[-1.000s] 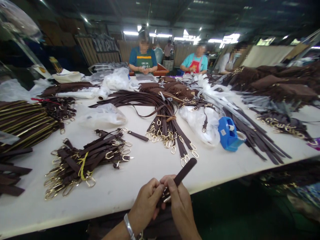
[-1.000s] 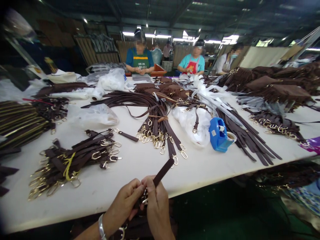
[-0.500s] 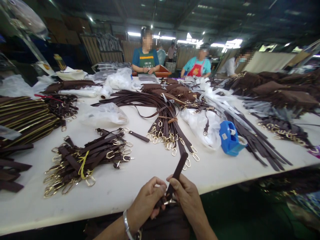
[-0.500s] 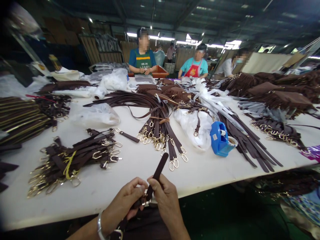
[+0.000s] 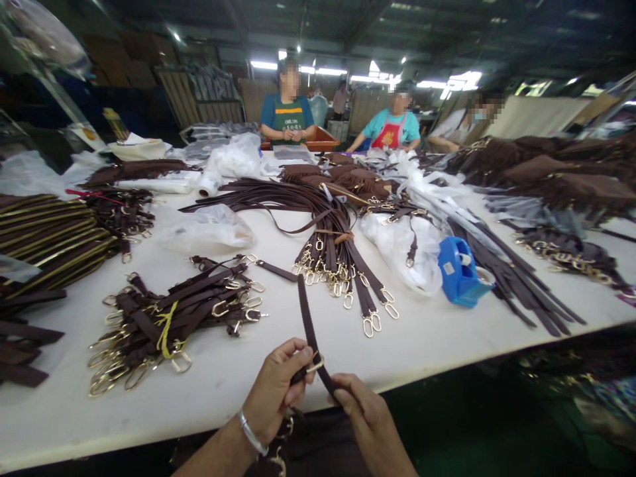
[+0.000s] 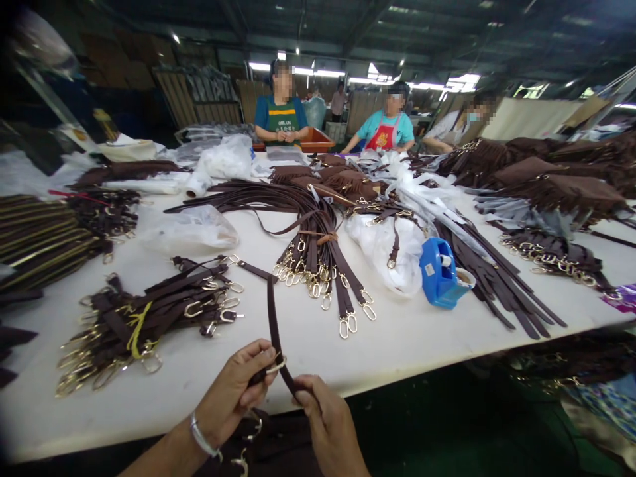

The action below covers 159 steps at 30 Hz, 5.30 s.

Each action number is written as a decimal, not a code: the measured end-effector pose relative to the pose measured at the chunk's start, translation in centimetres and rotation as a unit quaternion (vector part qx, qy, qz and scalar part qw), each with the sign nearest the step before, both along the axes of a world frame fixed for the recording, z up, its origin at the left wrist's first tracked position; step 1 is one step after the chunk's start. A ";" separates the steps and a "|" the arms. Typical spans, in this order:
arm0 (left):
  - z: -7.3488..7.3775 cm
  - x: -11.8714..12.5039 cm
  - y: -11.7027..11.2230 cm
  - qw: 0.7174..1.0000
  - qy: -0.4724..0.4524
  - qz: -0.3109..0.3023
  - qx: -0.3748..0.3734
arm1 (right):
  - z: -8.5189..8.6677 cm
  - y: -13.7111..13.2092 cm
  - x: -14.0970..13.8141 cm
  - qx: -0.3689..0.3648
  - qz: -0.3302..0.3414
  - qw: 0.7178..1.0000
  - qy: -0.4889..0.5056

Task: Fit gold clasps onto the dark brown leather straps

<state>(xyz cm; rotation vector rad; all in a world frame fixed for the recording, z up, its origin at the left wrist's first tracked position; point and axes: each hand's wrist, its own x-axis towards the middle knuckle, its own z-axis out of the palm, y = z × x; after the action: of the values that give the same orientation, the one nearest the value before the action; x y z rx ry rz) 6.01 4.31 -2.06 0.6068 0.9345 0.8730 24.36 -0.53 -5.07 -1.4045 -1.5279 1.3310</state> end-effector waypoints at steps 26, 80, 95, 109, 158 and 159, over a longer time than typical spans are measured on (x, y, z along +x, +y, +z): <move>-0.7 -2.6 -0.5 0.994 -0.080 -0.063 0.048 | 1.6 3.3 -2.6 -0.297 0.111 0.864 0.392; -1.0 0.7 -2.3 0.976 0.160 -0.143 0.031 | 2.8 -0.3 -2.7 -0.044 -0.209 0.976 -0.028; -0.5 0.3 -3.6 0.951 0.230 -0.161 0.129 | 3.2 -1.8 -4.4 -0.002 -0.215 0.973 -0.082; -1.4 -0.7 -5.0 0.985 0.107 -0.132 0.031 | 2.3 -3.5 -5.9 -0.024 -0.218 0.975 -0.030; 5.8 -7.3 -15.5 0.929 0.219 -0.077 0.289 | 11.0 -11.3 -7.6 0.527 -0.082 0.804 -0.263; 5.7 -7.3 -15.3 0.928 0.222 -0.068 0.292 | 10.9 -10.9 -7.5 0.534 -0.068 0.794 -0.282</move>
<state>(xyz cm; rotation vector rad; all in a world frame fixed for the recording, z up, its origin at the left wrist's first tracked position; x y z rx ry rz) -1.25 -11.03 3.67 1.4126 1.0171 0.9068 16.85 -11.43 5.88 -1.0849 -1.9886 -0.2050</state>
